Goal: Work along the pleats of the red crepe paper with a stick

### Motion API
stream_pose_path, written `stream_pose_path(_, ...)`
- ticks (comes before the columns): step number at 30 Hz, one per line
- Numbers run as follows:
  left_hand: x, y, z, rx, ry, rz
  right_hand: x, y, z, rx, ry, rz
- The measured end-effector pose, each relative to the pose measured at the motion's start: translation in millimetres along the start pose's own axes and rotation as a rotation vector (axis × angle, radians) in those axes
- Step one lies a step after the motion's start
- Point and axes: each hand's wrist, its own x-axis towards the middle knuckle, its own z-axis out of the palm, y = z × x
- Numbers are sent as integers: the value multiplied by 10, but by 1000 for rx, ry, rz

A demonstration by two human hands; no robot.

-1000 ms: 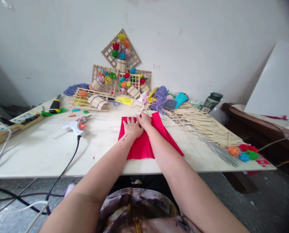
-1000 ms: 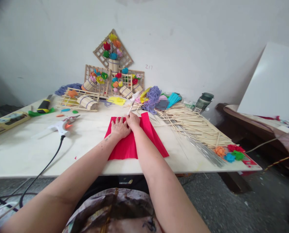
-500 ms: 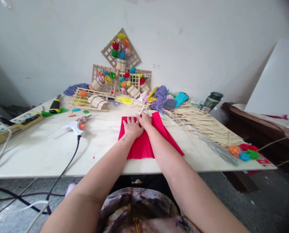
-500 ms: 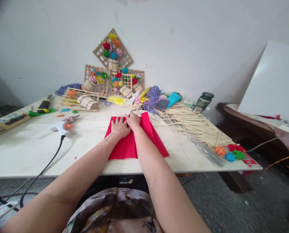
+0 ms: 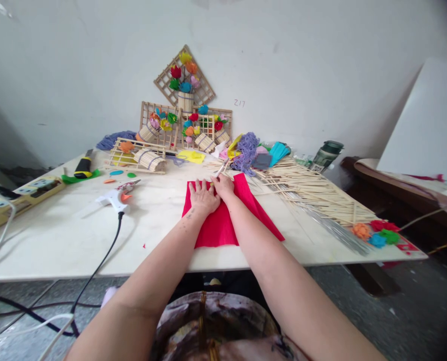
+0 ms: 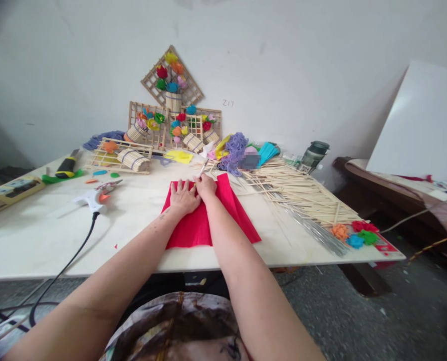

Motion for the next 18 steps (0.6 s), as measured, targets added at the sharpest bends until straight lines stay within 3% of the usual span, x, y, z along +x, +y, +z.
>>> stream_pose_path(18,5,15,-34,11,-36,-9,2,-11,-4,-6,-21,-2)
